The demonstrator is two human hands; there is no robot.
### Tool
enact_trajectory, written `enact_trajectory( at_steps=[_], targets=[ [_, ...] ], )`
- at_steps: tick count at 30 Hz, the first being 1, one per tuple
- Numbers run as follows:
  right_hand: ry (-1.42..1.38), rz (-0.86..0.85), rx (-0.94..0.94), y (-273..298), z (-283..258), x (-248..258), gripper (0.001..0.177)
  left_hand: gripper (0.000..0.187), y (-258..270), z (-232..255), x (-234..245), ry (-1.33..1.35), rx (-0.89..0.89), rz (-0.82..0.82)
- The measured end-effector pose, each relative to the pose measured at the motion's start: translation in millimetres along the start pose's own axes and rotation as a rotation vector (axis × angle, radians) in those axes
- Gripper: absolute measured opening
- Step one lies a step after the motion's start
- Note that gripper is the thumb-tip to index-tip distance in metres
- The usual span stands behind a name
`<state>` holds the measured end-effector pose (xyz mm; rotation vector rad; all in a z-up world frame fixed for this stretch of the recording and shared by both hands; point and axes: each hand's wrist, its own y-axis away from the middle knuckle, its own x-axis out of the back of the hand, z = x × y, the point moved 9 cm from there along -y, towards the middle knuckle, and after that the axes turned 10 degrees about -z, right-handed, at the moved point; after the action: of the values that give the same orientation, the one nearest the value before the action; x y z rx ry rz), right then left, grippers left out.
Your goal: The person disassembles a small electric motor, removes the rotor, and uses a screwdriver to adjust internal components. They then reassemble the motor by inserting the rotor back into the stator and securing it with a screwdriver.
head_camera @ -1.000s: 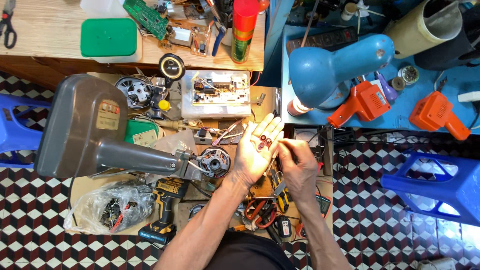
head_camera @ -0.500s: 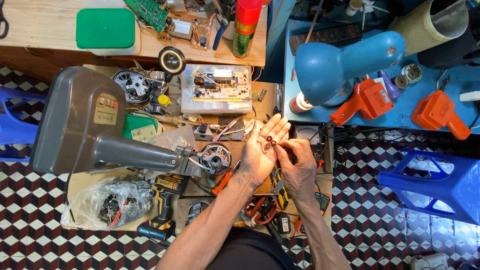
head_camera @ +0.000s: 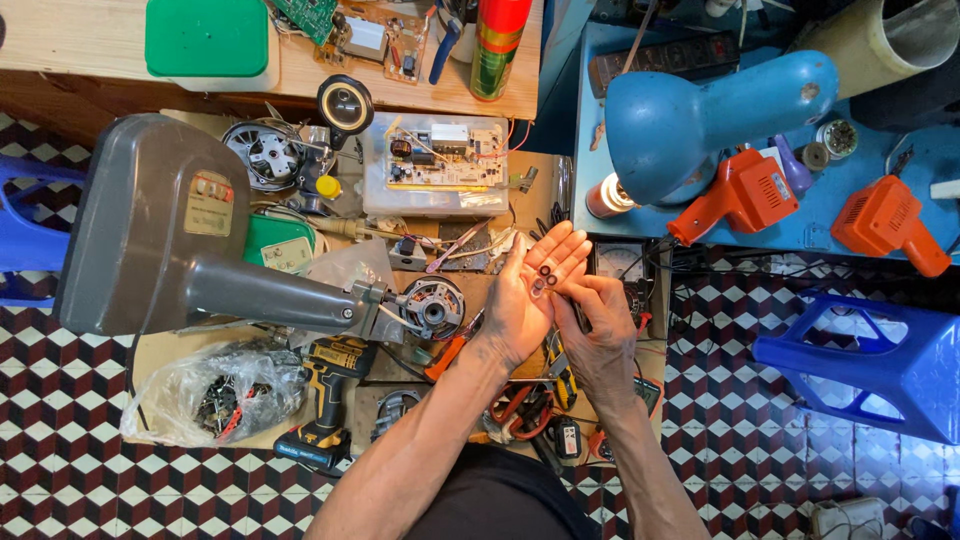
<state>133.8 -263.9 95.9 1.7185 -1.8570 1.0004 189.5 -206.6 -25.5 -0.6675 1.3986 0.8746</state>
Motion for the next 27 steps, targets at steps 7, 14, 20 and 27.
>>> enact_trajectory(
  at_steps=[7, 14, 20, 27],
  targets=[
    [-0.654, 0.036, -0.396, 23.7, 44.4, -16.1, 0.009, 0.062, 1.6, 5.0, 5.4, 0.062, -0.006, 0.034],
    [-1.12, 0.076, -0.542, 29.5, 79.6, -37.6, 0.02, 0.06, 7.3, -0.3, 14.5, 0.058, 0.019, 0.076],
    [-1.246, 0.075, -0.673, 42.7, 102.0, -56.8, 0.024, 0.059, 13.3, -0.4, 23.9, 0.07, 0.005, 0.079],
    [-1.374, 0.074, -0.688, 47.7, 110.9, -66.0, 0.021, 0.059, 18.5, -4.5, 30.0, 0.086, 0.015, 0.065]
  ],
)
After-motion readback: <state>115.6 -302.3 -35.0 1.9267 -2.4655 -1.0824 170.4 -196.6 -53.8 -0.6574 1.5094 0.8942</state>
